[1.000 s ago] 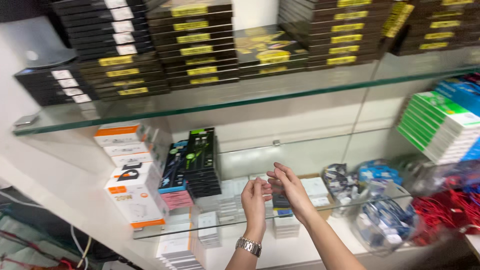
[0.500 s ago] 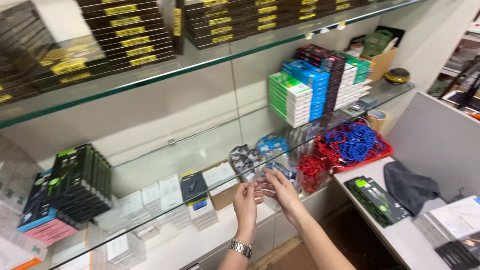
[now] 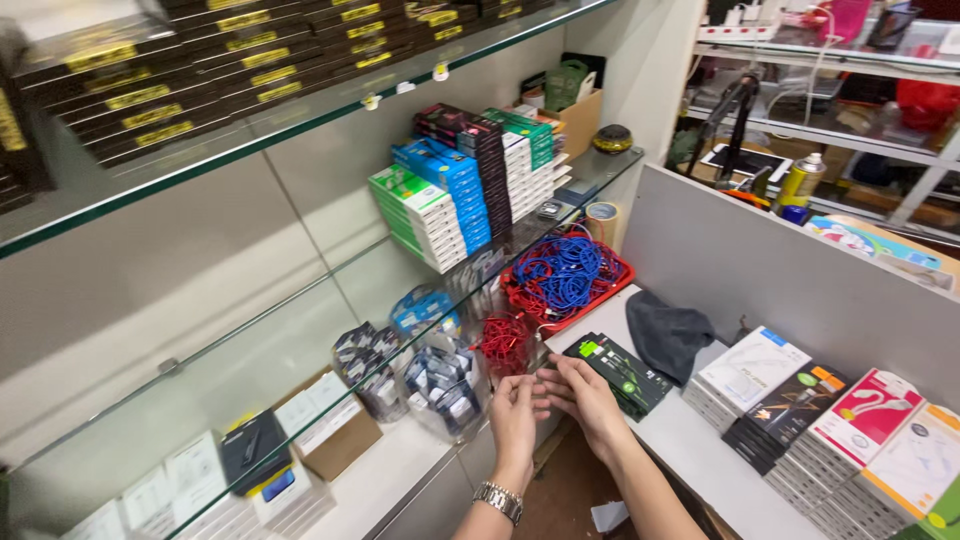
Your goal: The person wipes several small product boxes with a dark cloth and then stacks them on a glass shelf. The person also picks up and places down various boxes and cables on the counter and shelves.
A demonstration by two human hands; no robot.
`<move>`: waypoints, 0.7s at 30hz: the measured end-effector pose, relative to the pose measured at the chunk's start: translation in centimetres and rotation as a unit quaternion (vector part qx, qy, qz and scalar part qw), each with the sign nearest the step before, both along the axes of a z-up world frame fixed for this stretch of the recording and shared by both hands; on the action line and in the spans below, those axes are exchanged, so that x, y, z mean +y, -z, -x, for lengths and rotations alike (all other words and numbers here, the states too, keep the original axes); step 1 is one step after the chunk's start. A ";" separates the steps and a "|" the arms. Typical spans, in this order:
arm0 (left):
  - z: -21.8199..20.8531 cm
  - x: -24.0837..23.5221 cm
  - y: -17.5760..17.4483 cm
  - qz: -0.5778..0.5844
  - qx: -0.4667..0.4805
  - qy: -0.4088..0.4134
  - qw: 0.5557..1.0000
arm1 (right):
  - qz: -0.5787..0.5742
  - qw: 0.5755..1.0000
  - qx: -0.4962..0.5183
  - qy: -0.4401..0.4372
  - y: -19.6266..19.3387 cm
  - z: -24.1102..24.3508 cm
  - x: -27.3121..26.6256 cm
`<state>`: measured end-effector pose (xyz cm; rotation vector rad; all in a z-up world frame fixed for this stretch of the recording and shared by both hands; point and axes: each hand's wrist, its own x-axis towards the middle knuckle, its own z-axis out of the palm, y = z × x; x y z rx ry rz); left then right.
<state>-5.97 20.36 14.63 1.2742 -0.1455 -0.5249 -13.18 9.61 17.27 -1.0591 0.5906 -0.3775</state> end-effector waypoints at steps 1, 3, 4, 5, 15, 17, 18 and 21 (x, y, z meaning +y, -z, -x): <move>0.0 -1.2 0.3 -0.018 0.002 0.005 1.000 | 0.004 1.000 0.002 0.012 0.5 0.3 -1.2; 0.0 -3.2 1.2 -0.054 0.005 0.012 0.998 | 0.010 0.999 0.007 0.035 1.5 0.7 -3.7; -0.3 -4.3 1.7 -0.061 0.000 0.012 0.998 | 0.026 0.998 0.029 0.052 2.1 0.8 -4.9; -0.6 -5.5 2.3 -0.067 -0.003 0.011 0.998 | 0.041 0.995 0.052 0.069 2.8 0.9 -6.2; -3.1 -14.5 7.6 -0.104 0.074 0.083 0.988 | 0.006 0.988 0.094 0.126 10.5 0.5 -16.6; -3.4 -16.5 8.5 -0.097 0.104 0.070 0.987 | 0.020 0.984 0.125 0.122 11.6 0.2 -18.2; -3.6 -17.5 9.1 -0.093 0.119 0.063 0.987 | 0.029 0.982 0.141 0.119 12.0 0.0 -19.1; -4.0 -20.1 12.0 -0.125 0.100 0.025 0.987 | 0.090 0.965 0.229 0.089 13.2 -0.5 -21.9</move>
